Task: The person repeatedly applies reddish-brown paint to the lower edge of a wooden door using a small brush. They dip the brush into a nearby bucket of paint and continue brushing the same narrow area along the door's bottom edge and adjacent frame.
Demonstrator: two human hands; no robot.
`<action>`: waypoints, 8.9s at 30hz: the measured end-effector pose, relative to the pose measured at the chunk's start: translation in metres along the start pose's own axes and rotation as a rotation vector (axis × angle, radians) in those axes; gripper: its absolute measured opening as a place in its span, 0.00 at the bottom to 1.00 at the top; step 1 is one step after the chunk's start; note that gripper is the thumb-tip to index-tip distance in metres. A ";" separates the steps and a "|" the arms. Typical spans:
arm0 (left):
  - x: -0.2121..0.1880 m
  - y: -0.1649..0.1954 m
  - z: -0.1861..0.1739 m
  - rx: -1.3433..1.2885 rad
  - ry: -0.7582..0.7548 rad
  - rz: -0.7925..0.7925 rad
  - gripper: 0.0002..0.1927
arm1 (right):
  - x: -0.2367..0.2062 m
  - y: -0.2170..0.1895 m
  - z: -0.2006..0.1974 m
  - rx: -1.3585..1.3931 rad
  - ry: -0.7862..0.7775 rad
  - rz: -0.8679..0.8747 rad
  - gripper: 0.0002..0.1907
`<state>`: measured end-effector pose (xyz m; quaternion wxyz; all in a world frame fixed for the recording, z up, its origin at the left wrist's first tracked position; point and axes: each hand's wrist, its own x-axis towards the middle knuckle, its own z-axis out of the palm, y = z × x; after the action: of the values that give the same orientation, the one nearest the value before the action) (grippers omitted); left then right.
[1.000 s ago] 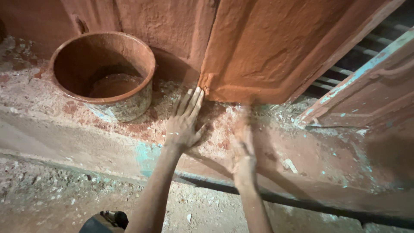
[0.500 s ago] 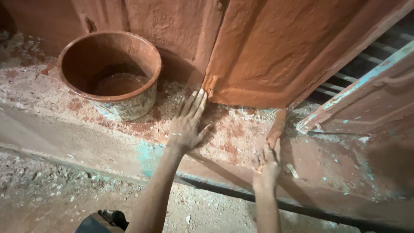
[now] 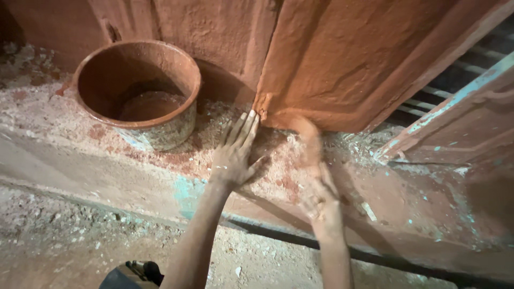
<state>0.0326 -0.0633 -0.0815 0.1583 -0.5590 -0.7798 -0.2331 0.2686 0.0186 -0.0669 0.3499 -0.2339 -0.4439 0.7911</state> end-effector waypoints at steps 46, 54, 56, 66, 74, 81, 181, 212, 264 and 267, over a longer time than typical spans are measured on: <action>-0.004 -0.005 0.007 0.108 -0.054 0.011 0.44 | 0.036 -0.002 -0.093 0.154 0.324 -0.274 0.23; -0.003 -0.007 0.007 0.097 -0.133 -0.016 0.46 | 0.005 0.042 0.005 -0.203 0.073 0.010 0.27; -0.002 -0.007 0.007 0.082 -0.165 -0.034 0.46 | -0.004 0.040 0.019 -0.268 -0.110 0.134 0.34; -0.005 -0.003 0.003 -0.014 -0.025 -0.001 0.45 | 0.023 -0.013 -0.060 0.225 0.132 -0.248 0.20; -0.005 -0.004 -0.002 -0.045 -0.013 0.011 0.44 | 0.010 0.022 0.015 -0.113 -0.033 -0.116 0.36; -0.003 -0.003 0.002 -0.025 -0.016 0.010 0.44 | 0.003 0.014 -0.013 0.171 -0.115 0.201 0.30; -0.008 0.021 -0.021 -0.225 0.106 -0.190 0.43 | 0.147 -0.027 0.356 -2.469 -1.075 -0.662 0.13; -0.015 0.010 0.016 -0.224 0.210 -0.193 0.34 | 0.082 -0.092 0.177 -0.746 -0.599 0.203 0.32; -0.016 -0.010 -0.011 -0.223 0.208 0.007 0.45 | 0.018 0.020 -0.003 -0.655 0.504 -0.346 0.31; -0.016 -0.013 -0.006 -0.274 0.230 0.005 0.46 | 0.010 0.044 0.054 -0.697 0.397 -0.189 0.31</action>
<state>0.0256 -0.0830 -0.0867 0.1692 -0.5468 -0.7161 -0.3994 0.2102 -0.0187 -0.0786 0.3999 -0.4447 -0.6285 0.4972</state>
